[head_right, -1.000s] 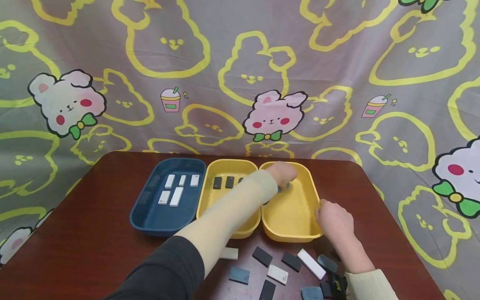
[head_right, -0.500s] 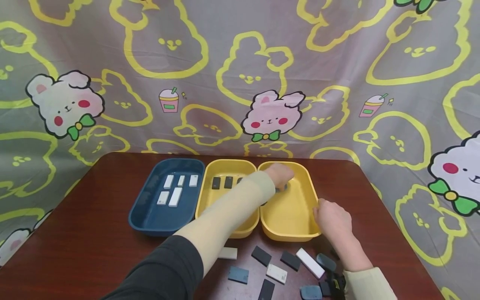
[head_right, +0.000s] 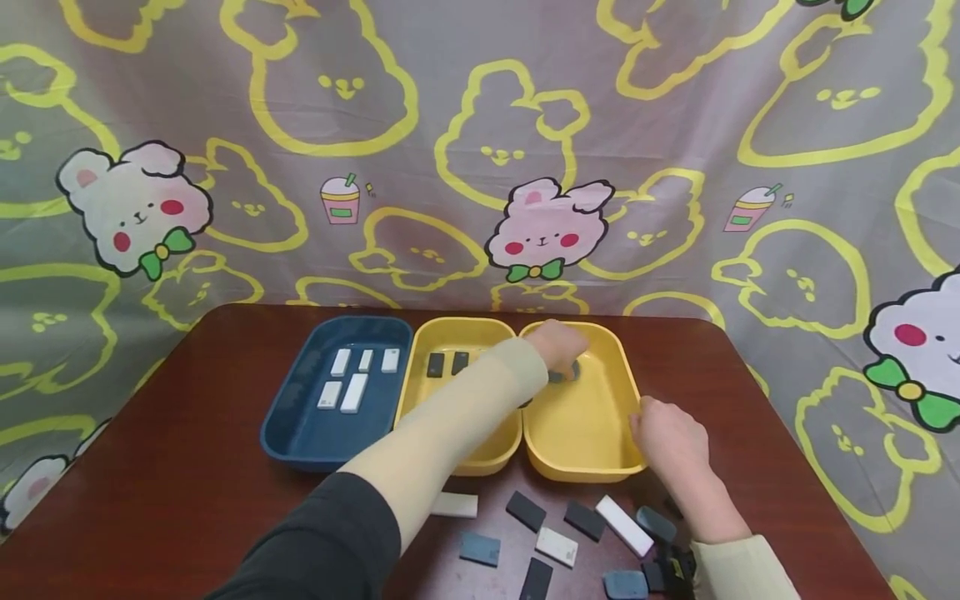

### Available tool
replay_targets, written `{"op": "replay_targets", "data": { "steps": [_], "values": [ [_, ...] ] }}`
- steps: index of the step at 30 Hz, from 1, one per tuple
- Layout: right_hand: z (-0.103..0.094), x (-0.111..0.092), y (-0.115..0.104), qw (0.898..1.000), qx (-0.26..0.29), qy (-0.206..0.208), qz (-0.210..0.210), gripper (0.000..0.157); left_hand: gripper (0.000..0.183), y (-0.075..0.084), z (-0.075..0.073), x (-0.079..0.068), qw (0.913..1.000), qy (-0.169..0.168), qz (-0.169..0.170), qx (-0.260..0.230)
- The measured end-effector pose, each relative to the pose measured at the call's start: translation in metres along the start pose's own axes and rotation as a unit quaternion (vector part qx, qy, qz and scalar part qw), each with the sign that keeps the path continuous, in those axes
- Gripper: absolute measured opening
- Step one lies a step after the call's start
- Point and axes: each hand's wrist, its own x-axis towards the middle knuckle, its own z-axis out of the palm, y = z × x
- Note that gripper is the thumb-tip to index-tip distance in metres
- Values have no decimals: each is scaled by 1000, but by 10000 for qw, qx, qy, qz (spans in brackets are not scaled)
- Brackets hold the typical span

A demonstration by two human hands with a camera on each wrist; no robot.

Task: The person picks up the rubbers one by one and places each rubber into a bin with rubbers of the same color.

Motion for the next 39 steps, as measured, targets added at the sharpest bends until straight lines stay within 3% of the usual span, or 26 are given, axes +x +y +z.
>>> {"op": "replay_targets", "data": {
  "steps": [8,16,21,30,35,39],
  "values": [
    [-3,-4,3,9999,43,-112,76,23,23,-12,-16,-16,9999,106,28,-133],
    [-4,-4,3,9999,76,-122,-9,23,25,-33,-33,-50,9993,192,109,300],
    [-4,-3,3,9997,71,-227,-40,21,32,-48,-34,-75,9987,236,203,412],
    [-3,1,1,9992,136,-382,-27,25,39,-67,-21,-136,9968,559,417,389],
    [-2,0,2,9994,163,-295,-111,23,39,-71,-13,-175,9944,934,480,-85],
    [-2,0,3,9993,180,-300,-128,22,38,-75,-2,-204,9873,1318,589,-660]
  ]
}}
